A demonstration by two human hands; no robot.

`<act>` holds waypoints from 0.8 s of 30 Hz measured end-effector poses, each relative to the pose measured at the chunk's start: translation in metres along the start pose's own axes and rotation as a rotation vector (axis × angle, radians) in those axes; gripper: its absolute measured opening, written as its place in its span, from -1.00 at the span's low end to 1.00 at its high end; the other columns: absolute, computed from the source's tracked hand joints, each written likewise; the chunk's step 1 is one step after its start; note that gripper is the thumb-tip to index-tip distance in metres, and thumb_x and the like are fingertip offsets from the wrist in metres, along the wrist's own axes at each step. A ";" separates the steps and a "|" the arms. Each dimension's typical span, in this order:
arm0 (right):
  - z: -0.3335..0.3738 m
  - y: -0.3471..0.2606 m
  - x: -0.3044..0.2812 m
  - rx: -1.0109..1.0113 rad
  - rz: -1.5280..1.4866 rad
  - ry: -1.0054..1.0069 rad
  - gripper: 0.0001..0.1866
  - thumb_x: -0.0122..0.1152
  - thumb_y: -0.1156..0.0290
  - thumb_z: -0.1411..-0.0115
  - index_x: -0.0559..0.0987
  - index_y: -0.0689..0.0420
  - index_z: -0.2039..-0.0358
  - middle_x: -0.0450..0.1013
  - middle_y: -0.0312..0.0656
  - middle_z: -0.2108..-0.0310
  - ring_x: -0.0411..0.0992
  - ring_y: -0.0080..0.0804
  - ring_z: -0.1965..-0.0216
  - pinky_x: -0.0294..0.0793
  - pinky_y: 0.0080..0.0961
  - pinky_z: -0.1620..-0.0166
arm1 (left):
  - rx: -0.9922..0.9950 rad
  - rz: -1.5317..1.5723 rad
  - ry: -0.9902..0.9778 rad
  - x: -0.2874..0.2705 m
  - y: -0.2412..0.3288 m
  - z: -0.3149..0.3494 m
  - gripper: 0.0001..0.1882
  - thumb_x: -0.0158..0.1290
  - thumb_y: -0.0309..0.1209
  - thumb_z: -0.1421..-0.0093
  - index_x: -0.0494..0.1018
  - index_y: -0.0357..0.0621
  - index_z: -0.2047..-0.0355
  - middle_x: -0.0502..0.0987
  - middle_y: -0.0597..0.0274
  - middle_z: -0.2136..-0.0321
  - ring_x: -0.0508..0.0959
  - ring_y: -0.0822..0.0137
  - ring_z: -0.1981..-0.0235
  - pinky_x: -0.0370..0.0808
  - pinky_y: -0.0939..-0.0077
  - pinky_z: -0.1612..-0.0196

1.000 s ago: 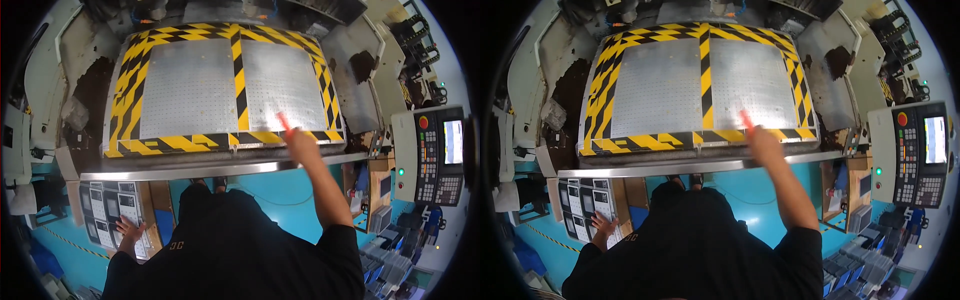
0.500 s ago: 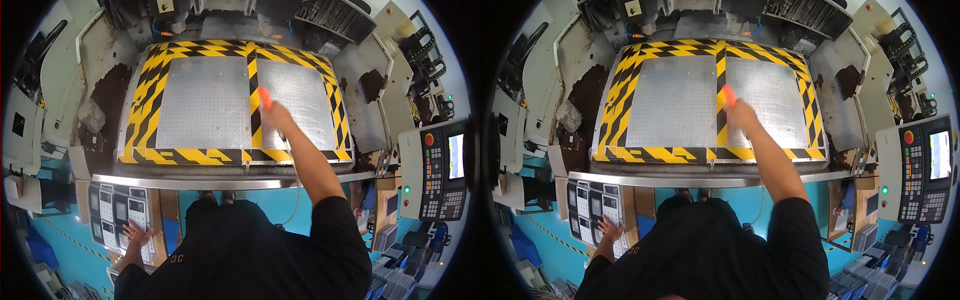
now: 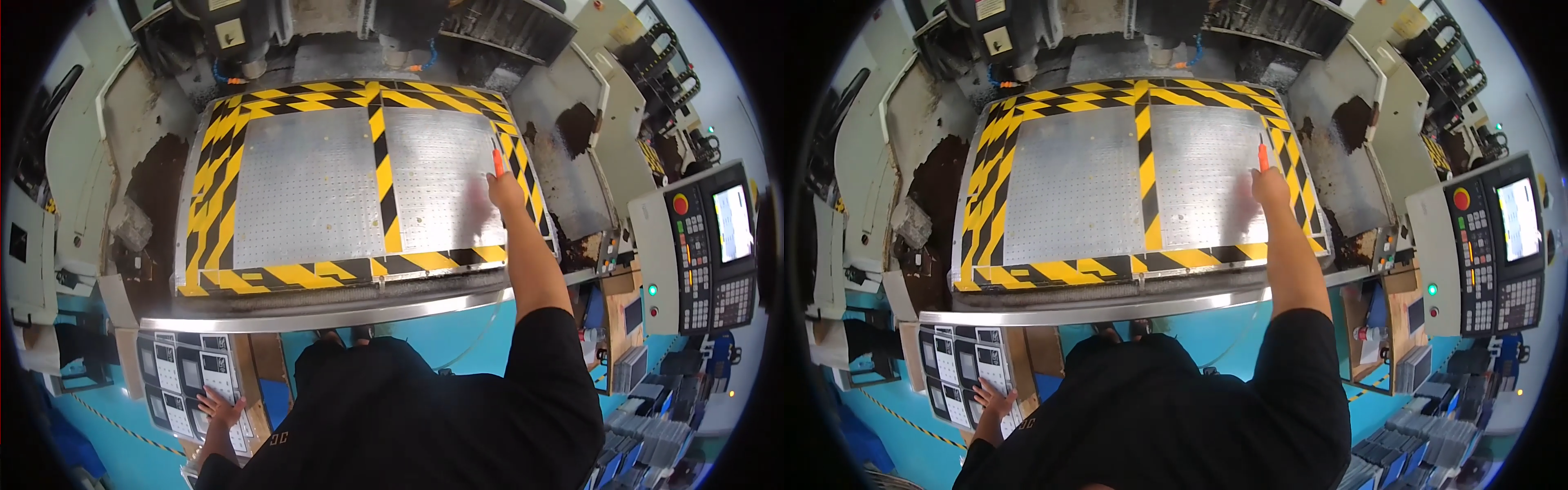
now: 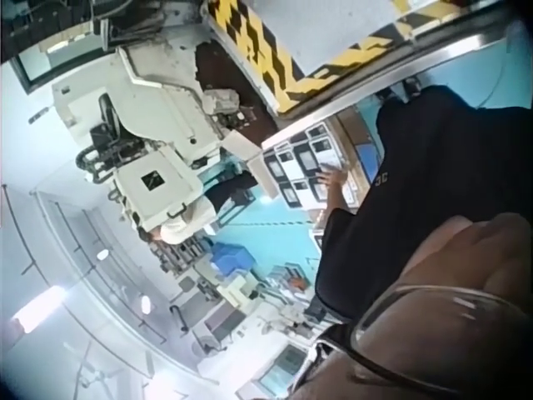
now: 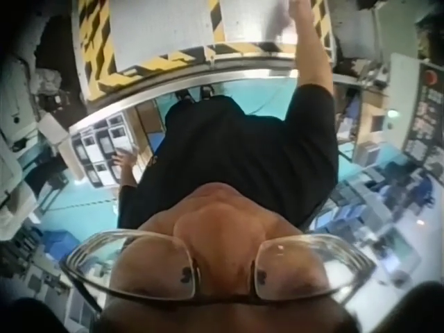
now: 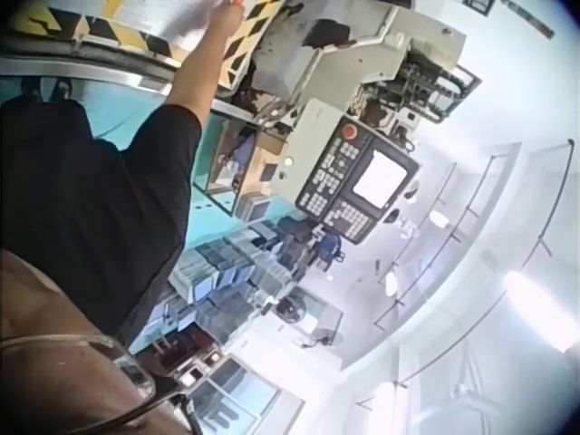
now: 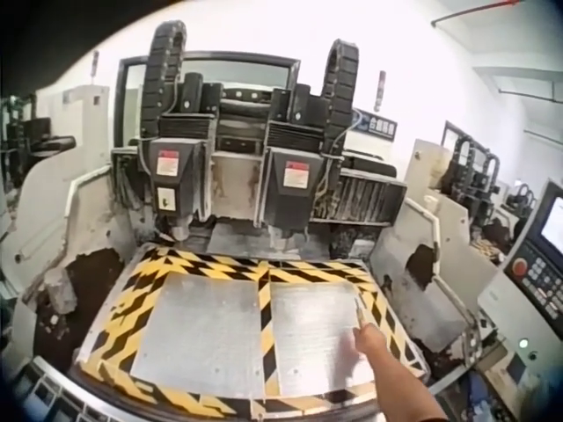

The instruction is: The person uses an air nozzle to spray a machine bed, places a sheet of control panels onto the bed, and presses it down by hand. After walking across the room and back, they repeat the process by spraying the bed and placing another sheet of control panels.

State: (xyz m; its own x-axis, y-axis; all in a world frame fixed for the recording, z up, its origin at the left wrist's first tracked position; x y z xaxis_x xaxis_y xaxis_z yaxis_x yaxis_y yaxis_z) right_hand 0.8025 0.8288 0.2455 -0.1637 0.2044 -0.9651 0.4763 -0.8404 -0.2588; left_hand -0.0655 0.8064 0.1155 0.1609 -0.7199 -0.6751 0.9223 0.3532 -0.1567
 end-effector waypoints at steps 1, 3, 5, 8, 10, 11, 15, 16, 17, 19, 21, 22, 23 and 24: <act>0.013 0.017 -0.007 0.007 0.057 0.003 -0.51 0.13 0.01 -0.17 0.49 0.25 0.20 0.52 0.12 0.22 0.47 0.09 0.09 0.44 -0.14 0.06 | -0.035 -0.020 0.001 -0.001 0.000 0.001 0.41 0.19 0.22 0.08 -0.75 0.06 -0.27 -0.73 -0.21 -0.29 -0.56 -0.31 -0.32 -0.27 -0.24 -0.29; 0.050 0.045 -0.022 -0.016 0.144 -0.048 -0.50 0.13 -0.01 -0.16 0.48 0.25 0.22 0.51 0.15 0.22 0.47 0.11 0.12 0.45 -0.09 0.08 | 0.033 -0.017 -0.009 -0.002 0.001 0.000 0.41 0.18 0.22 0.08 -0.75 0.03 -0.27 -0.71 -0.26 -0.28 -0.57 -0.35 -0.31 -0.32 -0.23 -0.29; 0.099 0.068 -0.042 -0.118 0.275 -0.183 -0.51 0.15 0.00 -0.15 0.47 0.24 0.25 0.51 0.15 0.26 0.49 0.13 0.16 0.46 -0.05 0.10 | 0.026 -0.099 0.019 0.001 -0.004 -0.007 0.41 0.17 0.24 0.07 -0.74 -0.04 -0.27 -0.69 -0.30 -0.28 -0.57 -0.39 -0.30 -0.34 -0.22 -0.30; 0.176 0.087 -0.084 -0.010 0.312 -0.246 -0.54 0.17 0.03 -0.14 0.47 0.23 0.24 0.52 0.13 0.31 0.51 0.12 0.25 0.47 -0.07 0.16 | 0.021 -0.089 0.025 0.016 -0.018 -0.031 0.40 0.17 0.24 0.08 -0.76 0.05 -0.26 -0.71 -0.24 -0.29 -0.54 -0.35 -0.32 -0.26 -0.28 -0.28; 0.218 0.080 -0.104 -0.013 0.292 -0.211 -0.55 0.16 0.04 -0.15 0.47 0.24 0.25 0.52 0.14 0.32 0.51 0.12 0.26 0.47 -0.07 0.17 | 0.058 -0.084 0.273 0.034 -0.029 -0.049 0.39 0.18 0.24 0.08 -0.76 0.16 -0.27 -0.74 -0.17 -0.29 -0.51 -0.34 -0.33 -0.20 -0.29 -0.29; 0.236 0.077 -0.112 0.039 0.301 -0.215 -0.55 0.15 0.05 -0.16 0.47 0.24 0.25 0.52 0.14 0.34 0.51 0.11 0.27 0.47 -0.07 0.17 | 0.064 -0.102 0.266 0.038 -0.038 -0.059 0.39 0.18 0.24 0.08 -0.76 0.16 -0.27 -0.74 -0.17 -0.29 -0.51 -0.34 -0.33 -0.20 -0.29 -0.29; 0.268 0.063 -0.109 -0.227 0.252 -0.365 -0.61 0.13 0.09 -0.17 0.49 0.24 0.33 0.52 0.12 0.39 0.51 0.12 0.28 0.47 -0.06 0.18 | 0.083 -0.088 0.267 0.047 -0.047 -0.070 0.40 0.19 0.23 0.08 -0.76 0.13 -0.27 -0.75 -0.22 -0.28 -0.50 -0.39 -0.31 -0.25 -0.22 -0.31; 0.258 0.069 -0.111 -0.125 0.280 -0.331 -0.61 0.12 0.09 -0.18 0.49 0.24 0.34 0.52 0.13 0.38 0.50 0.12 0.28 0.47 -0.05 0.19 | 0.057 -0.088 0.243 0.043 -0.043 -0.067 0.40 0.19 0.23 0.08 -0.76 0.14 -0.27 -0.75 -0.22 -0.28 -0.50 -0.39 -0.31 -0.26 -0.22 -0.31; 0.243 0.073 -0.109 -0.029 0.319 -0.306 -0.60 0.10 0.09 -0.18 0.50 0.25 0.35 0.52 0.14 0.37 0.50 0.13 0.27 0.47 -0.05 0.19 | 0.051 -0.078 0.245 0.037 -0.039 -0.062 0.40 0.19 0.23 0.08 -0.76 0.14 -0.27 -0.75 -0.22 -0.28 -0.50 -0.39 -0.31 -0.26 -0.22 -0.31; 0.205 0.080 -0.114 0.083 0.301 -0.173 -0.59 0.08 0.08 -0.20 0.50 0.25 0.33 0.52 0.15 0.35 0.49 0.16 0.26 0.45 -0.05 0.18 | -0.011 -0.087 0.122 0.026 -0.031 -0.048 0.40 0.18 0.24 0.08 -0.74 0.07 -0.28 -0.72 -0.24 -0.28 -0.49 -0.40 -0.31 -0.26 -0.23 -0.31; 0.177 0.058 -0.098 -0.014 0.352 -0.224 -0.60 0.12 0.09 -0.18 0.49 0.24 0.29 0.53 0.13 0.32 0.49 0.11 0.23 0.46 -0.06 0.16 | -0.006 -0.216 0.049 0.013 -0.019 -0.035 0.40 0.14 0.30 0.07 -0.63 -0.19 -0.30 -0.59 -0.35 -0.30 -0.47 -0.40 -0.32 -0.24 -0.19 -0.32; 0.169 0.030 -0.083 -0.158 0.279 -0.179 -0.59 0.13 0.08 -0.18 0.48 0.25 0.30 0.52 0.14 0.33 0.49 0.13 0.25 0.46 -0.06 0.18 | 0.032 -0.274 0.062 0.010 -0.013 -0.028 0.40 0.13 0.32 0.08 -0.62 -0.21 -0.30 -0.57 -0.36 -0.30 -0.47 -0.40 -0.32 -0.21 -0.16 -0.32; 0.169 -0.002 -0.064 -0.244 0.240 -0.230 -0.57 0.14 0.07 -0.18 0.48 0.26 0.30 0.51 0.16 0.35 0.49 0.14 0.27 0.46 -0.05 0.20 | 0.013 -0.205 0.021 0.007 -0.008 -0.024 0.40 0.12 0.34 0.08 -0.62 -0.17 -0.30 -0.58 -0.34 -0.30 -0.48 -0.40 -0.31 -0.19 -0.19 -0.31; 0.175 -0.044 -0.042 -0.390 0.185 -0.252 -0.60 0.12 0.08 -0.19 0.48 0.24 0.29 0.51 0.13 0.36 0.50 0.09 0.29 0.47 -0.06 0.21 | -0.035 -0.159 0.017 0.005 -0.006 -0.016 0.40 0.12 0.34 0.08 -0.64 -0.12 -0.30 -0.61 -0.33 -0.30 -0.49 -0.40 -0.31 -0.20 -0.24 -0.30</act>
State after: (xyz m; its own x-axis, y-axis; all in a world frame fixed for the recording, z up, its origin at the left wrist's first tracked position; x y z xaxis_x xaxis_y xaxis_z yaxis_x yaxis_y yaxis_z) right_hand 0.6375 0.7698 0.3043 -0.2271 -0.0986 -0.9689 0.7970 -0.5906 -0.1267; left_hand -0.0762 0.8103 0.1016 0.0075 -0.7581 -0.6521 0.9227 0.2566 -0.2877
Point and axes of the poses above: each hand's wrist, its own z-axis away from the middle knuckle, its own x-axis out of the palm, y = z × x, the point moved 2 cm from there along -z, towards the middle knuckle
